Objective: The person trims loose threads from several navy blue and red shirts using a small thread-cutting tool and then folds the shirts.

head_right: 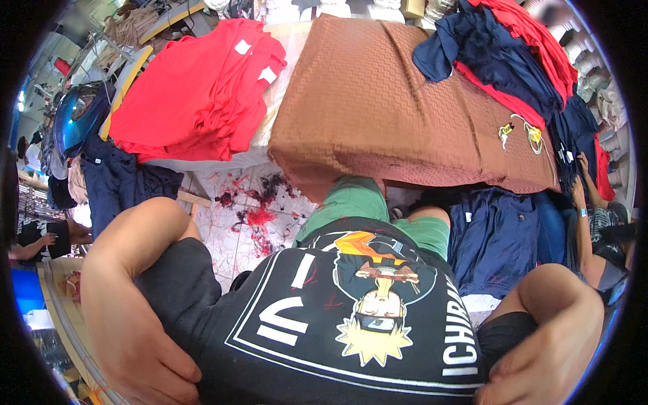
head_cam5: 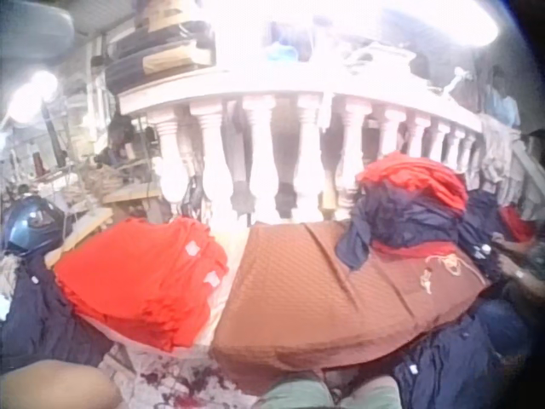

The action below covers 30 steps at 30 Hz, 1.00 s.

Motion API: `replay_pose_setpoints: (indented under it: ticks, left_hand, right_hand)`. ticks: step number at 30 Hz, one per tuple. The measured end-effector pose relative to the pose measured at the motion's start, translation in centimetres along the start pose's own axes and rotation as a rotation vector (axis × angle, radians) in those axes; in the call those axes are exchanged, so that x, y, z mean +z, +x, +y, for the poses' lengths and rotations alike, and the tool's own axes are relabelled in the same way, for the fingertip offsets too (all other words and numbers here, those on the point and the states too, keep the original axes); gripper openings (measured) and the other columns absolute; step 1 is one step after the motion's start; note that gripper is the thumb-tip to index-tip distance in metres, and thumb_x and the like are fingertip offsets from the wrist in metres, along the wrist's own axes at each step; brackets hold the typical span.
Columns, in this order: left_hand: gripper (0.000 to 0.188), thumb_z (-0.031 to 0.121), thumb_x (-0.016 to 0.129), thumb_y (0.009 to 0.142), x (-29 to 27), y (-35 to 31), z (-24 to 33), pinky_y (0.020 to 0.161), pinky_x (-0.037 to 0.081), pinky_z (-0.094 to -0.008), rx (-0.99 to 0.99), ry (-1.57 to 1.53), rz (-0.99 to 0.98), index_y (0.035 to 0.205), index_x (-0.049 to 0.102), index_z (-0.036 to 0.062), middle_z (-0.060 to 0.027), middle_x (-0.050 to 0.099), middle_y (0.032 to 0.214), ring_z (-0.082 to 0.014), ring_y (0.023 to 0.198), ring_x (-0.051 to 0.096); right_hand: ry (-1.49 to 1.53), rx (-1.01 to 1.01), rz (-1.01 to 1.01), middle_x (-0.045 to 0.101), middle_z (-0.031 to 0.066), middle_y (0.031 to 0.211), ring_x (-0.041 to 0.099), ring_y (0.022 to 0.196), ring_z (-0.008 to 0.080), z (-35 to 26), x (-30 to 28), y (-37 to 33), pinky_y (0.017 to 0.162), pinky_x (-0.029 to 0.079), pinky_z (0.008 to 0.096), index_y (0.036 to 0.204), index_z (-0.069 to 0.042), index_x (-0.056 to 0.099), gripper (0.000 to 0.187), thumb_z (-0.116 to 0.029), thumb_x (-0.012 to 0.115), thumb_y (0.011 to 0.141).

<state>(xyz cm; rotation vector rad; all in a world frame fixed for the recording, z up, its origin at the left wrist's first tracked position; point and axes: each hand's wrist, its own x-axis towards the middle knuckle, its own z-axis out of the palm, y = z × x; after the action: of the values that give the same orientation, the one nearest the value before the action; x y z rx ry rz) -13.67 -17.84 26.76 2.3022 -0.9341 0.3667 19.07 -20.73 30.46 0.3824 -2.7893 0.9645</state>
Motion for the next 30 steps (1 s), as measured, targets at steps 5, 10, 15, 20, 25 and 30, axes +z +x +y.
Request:
replay_pose_setpoints:
  ticks: [5,10,15,20,25,30]
  left_hand:
    - [0.023,0.027,0.053,0.086,-0.3,0.2,-7.3,0.073,0.045,-0.0295,-0.03,-0.375,-0.084,0.094,0.058,0.0066,-0.0057,0.058,0.093,-0.0194,0.084,0.057]
    - [0.03,0.027,0.066,0.081,4.4,-4.0,-21.5,0.085,0.045,-0.0391,-0.872,0.08,0.531,0.102,0.063,0.0067,-0.011,0.062,0.102,-0.0303,0.096,0.059]
    - [0.027,0.027,0.068,0.077,3.6,-10.4,-22.2,0.088,0.044,-0.0392,-1.181,0.826,0.765,0.091,0.067,0.0042,-0.012,0.064,0.101,-0.028,0.099,0.059]
    - [0.044,0.029,0.067,0.08,1.2,-19.2,-14.2,0.094,0.042,-0.0401,-1.97,1.461,0.776,0.112,0.06,-0.0013,-0.0205,0.06,0.113,-0.0334,0.108,0.056]
    - [0.054,0.026,0.072,0.073,1.8,-22.1,-10.3,0.094,0.043,-0.0388,-2.215,0.8,0.936,0.117,0.057,-0.0017,-0.0227,0.057,0.117,-0.0345,0.108,0.056]
    - [0.05,0.015,0.071,0.073,1.8,-22.7,-8.9,0.094,0.044,-0.0361,-2.094,0.752,0.963,0.118,0.057,-0.0007,-0.0211,0.057,0.117,-0.031,0.109,0.056]
  right_hand:
    - [-0.084,-0.019,-0.029,0.061,0.0038,0.087,0.056,0.064,0.0093,4.5,-0.3,-5.1,0.051,0.043,0.0226,0.091,-0.008,0.062,0.016,-0.016,0.062,0.076]
    - [-0.083,1.029,0.482,0.061,0.0146,0.083,0.061,0.078,0.0322,19.0,2.1,-7.5,0.068,0.048,0.038,0.09,-0.002,0.064,0.02,-0.015,0.069,0.075]
    - [-0.431,1.187,0.582,0.057,0.0173,0.111,0.051,0.107,0.0353,27.9,7.0,-12.8,0.09,0.042,0.0408,0.104,-0.001,0.06,0.032,-0.013,0.068,0.075]
    - [-0.58,1.124,0.707,0.056,0.0153,0.113,0.051,0.107,0.0338,30.8,8.6,-14.4,0.092,0.042,0.0395,0.104,-0.002,0.06,0.032,-0.013,0.068,0.075]
    - [-0.538,1.147,0.709,0.057,0.0141,0.111,0.052,0.106,0.033,31.3,8.1,-14.5,0.09,0.043,0.039,0.102,-0.003,0.062,0.028,-0.012,0.067,0.076]
    - [-0.57,1.136,0.718,0.058,0.0133,0.11,0.053,0.104,0.0327,31.2,8.1,-14.6,0.088,0.043,0.0392,0.101,-0.004,0.063,0.026,-0.011,0.066,0.077]
